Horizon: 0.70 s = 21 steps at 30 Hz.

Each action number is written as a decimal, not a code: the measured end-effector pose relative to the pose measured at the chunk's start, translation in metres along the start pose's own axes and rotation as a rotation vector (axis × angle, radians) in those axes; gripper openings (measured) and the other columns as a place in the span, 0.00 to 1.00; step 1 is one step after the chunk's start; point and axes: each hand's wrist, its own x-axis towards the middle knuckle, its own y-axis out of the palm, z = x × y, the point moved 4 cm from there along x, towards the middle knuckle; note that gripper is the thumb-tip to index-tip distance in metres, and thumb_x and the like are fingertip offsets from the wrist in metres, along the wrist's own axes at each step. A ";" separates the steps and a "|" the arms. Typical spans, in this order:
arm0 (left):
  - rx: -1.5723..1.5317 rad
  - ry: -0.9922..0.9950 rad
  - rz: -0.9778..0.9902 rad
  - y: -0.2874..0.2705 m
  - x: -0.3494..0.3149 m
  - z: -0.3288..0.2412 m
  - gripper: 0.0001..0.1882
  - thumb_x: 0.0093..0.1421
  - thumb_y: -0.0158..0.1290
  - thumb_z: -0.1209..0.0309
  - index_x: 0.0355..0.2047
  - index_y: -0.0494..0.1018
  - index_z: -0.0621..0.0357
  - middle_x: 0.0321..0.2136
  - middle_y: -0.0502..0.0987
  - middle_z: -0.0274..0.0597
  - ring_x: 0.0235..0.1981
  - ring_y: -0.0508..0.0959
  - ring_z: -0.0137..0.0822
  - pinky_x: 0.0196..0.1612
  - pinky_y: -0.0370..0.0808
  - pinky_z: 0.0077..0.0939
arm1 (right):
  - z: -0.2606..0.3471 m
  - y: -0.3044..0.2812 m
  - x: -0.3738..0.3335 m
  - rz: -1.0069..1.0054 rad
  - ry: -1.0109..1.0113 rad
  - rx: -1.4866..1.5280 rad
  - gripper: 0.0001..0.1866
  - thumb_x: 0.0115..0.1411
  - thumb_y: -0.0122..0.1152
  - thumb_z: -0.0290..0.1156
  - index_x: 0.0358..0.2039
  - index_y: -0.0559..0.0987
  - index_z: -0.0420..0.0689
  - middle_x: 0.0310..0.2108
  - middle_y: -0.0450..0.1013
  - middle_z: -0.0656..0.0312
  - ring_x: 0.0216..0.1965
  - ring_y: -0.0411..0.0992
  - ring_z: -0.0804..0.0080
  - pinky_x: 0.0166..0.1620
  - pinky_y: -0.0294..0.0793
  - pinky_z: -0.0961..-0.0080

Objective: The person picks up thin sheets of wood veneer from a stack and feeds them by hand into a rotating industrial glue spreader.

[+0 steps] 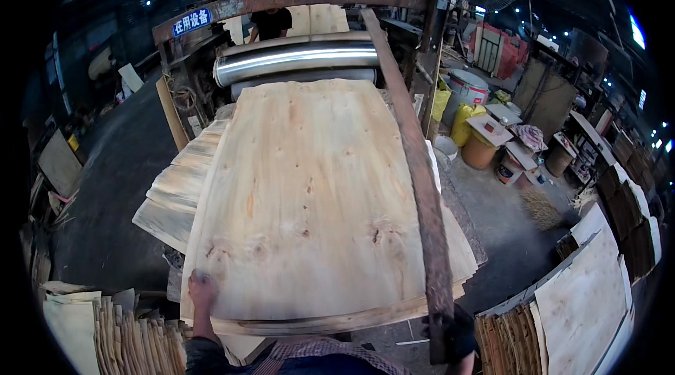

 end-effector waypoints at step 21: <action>0.101 0.104 -0.287 0.007 -0.014 -0.006 0.27 0.50 0.51 0.64 0.49 0.64 0.63 0.46 0.68 0.52 0.49 0.66 0.52 0.50 0.60 0.49 | 0.107 0.275 0.257 0.632 -0.035 0.382 0.20 0.54 0.58 0.33 0.46 0.68 0.43 0.30 0.73 0.49 0.22 0.74 0.56 0.23 0.74 0.64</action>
